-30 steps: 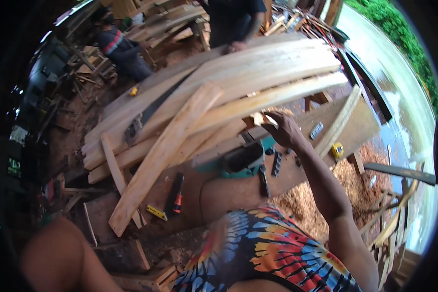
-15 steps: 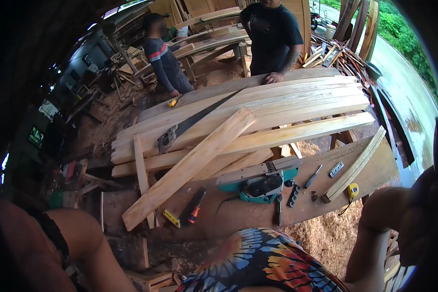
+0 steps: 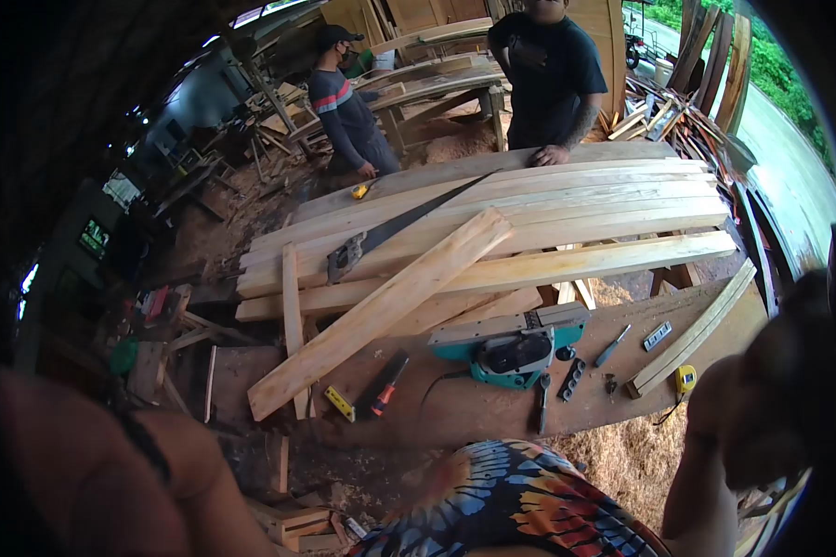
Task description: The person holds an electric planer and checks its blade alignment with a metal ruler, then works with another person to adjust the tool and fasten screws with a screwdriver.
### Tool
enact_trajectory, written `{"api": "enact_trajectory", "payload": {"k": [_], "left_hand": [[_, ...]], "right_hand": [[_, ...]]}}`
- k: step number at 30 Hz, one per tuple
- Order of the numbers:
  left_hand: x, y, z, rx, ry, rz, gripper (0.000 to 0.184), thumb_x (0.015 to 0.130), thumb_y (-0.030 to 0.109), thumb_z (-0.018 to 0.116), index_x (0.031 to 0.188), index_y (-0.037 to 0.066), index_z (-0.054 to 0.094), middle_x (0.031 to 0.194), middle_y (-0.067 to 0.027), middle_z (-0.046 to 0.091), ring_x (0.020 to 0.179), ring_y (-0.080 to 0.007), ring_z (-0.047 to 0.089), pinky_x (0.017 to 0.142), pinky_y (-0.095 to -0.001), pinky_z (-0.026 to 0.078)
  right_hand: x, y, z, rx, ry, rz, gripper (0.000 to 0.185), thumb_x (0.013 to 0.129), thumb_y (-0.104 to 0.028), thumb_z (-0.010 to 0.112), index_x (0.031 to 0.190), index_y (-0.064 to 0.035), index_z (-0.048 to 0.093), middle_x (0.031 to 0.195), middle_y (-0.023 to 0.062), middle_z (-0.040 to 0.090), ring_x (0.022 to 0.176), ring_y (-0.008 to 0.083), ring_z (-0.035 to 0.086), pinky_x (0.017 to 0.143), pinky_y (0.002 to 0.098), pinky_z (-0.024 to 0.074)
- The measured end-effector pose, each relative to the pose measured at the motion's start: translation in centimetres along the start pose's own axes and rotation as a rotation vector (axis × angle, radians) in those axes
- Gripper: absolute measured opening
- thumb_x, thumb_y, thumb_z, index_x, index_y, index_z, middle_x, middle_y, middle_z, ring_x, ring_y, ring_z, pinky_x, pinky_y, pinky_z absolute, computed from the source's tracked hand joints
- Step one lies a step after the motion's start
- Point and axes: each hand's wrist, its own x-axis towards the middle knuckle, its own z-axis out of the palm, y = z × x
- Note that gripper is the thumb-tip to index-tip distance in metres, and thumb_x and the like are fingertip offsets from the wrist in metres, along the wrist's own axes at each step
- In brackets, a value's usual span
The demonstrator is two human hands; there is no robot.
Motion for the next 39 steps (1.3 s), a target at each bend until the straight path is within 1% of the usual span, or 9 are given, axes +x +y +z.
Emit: {"api": "enact_trajectory", "payload": {"k": [4,8,10,13,17,19,25,32,39], "left_hand": [[-4.2,-1.1,7.0,-0.081,-0.003,-0.218,0.032,0.087,0.002,0.066,0.117,-0.009,0.067,0.104,-0.0176,0.07,0.097,-0.0297,0.065,0.095,-0.0431,0.052],[-18.7,-3.4,20.5,-0.61,-0.243,-0.867,0.039,0.095,0.008,0.068,0.131,-0.007,0.061,0.118,-0.0152,0.068,0.102,-0.0215,0.064,0.097,-0.035,0.05],[-30.4,-3.8,27.7,-0.918,-0.302,-1.247,0.051,0.1,0.023,0.067,0.142,-0.003,0.053,0.133,-0.0139,0.063,0.112,-0.0208,0.063,0.101,-0.0353,0.048],[-36.8,-2.0,33.9,-1.019,-0.576,-1.8,0.085,0.1,0.059,0.056,0.156,-0.002,0.036,0.153,-0.0183,0.048,0.137,-0.0276,0.051,0.115,-0.0458,0.037],[-39.8,0.6,38.5,-1.365,-0.462,-2.069,0.099,0.096,0.074,0.048,0.157,-0.002,0.035,0.159,-0.0195,0.042,0.148,-0.032,0.039,0.12,-0.0476,0.031],[-40.4,1.4,40.1,-1.793,-0.225,-1.993,0.074,0.103,0.06,0.046,0.143,-0.002,0.052,0.143,-0.0194,0.06,0.128,-0.0317,0.061,0.11,-0.0464,0.048],[-43.0,3.8,45.7,-2.293,0.416,-1.914,0.055,0.093,0.037,0.056,0.127,-0.005,0.059,0.133,-0.0273,0.061,0.126,-0.0452,0.057,0.113,-0.0604,0.041],[-38.7,3.6,45.5,-1.974,0.598,-2.273,0.03,0.067,0.008,0.051,0.095,0.002,0.061,0.103,-0.0187,0.069,0.106,-0.0403,0.065,0.107,-0.0603,0.049],[-31.4,3.9,46.1,-1.811,0.606,-2.07,0.016,0.07,0.009,0.052,0.084,0.003,0.055,0.086,-0.0127,0.061,0.092,-0.0347,0.064,0.095,-0.0502,0.054]], "right_hand": [[-1.6,0.5,8.9,0.26,-0.065,0.071,0.035,0.09,-0.01,0.073,0.121,0.0051,0.069,0.106,0.0171,0.074,0.086,0.027,0.069,0.078,0.0373,0.0563],[-16.7,7.0,18.7,0.322,-0.412,1.047,0.05,0.102,-0.042,0.064,0.133,-0.0023,0.065,0.112,0.0184,0.075,0.101,0.0285,0.073,0.088,0.0371,0.0555],[-21.6,7.1,20.4,0.065,-0.575,1.034,0.059,0.098,-0.055,0.062,0.126,-0.003,0.069,0.099,0.0269,0.073,0.104,0.0407,0.07,0.088,0.0468,0.0568],[-26.1,5.5,21.7,0.032,-0.822,0.741,0.043,0.106,-0.041,0.048,0.132,-0.0123,0.066,0.124,0.0191,0.069,0.094,0.0403,0.071,0.08,0.0493,0.0576],[-27.7,3.2,22.5,-0.019,-0.939,0.78,0.026,0.093,-0.026,0.061,0.112,-0.0104,0.068,0.087,0.0165,0.07,0.08,0.0319,0.071,0.065,0.0464,0.0576],[-33.5,4.8,26.4,-0.194,-0.98,0.825,0.036,0.104,-0.038,0.047,0.117,-0.0151,0.071,0.098,0.0138,0.075,0.086,0.0275,0.073,0.075,0.0438,0.0585],[-28.4,2.6,24.7,-0.199,-0.704,1.048,0.043,0.105,-0.046,0.048,0.104,-0.014,0.077,0.105,0.0057,0.075,0.108,0.0274,0.067,0.093,0.0397,0.0525],[-29.6,3.3,23.0,-0.149,-0.718,0.992,0.042,0.106,-0.037,0.046,0.115,-0.0056,0.072,0.11,0.014,0.073,0.11,0.034,0.064,0.097,0.0434,0.0474],[-33.8,5.4,21.1,-0.013,-0.709,1.176,0.05,0.108,-0.04,0.04,0.124,-0.001,0.066,0.121,0.0258,0.067,0.118,0.0437,0.059,0.1,0.0486,0.0459]]}}
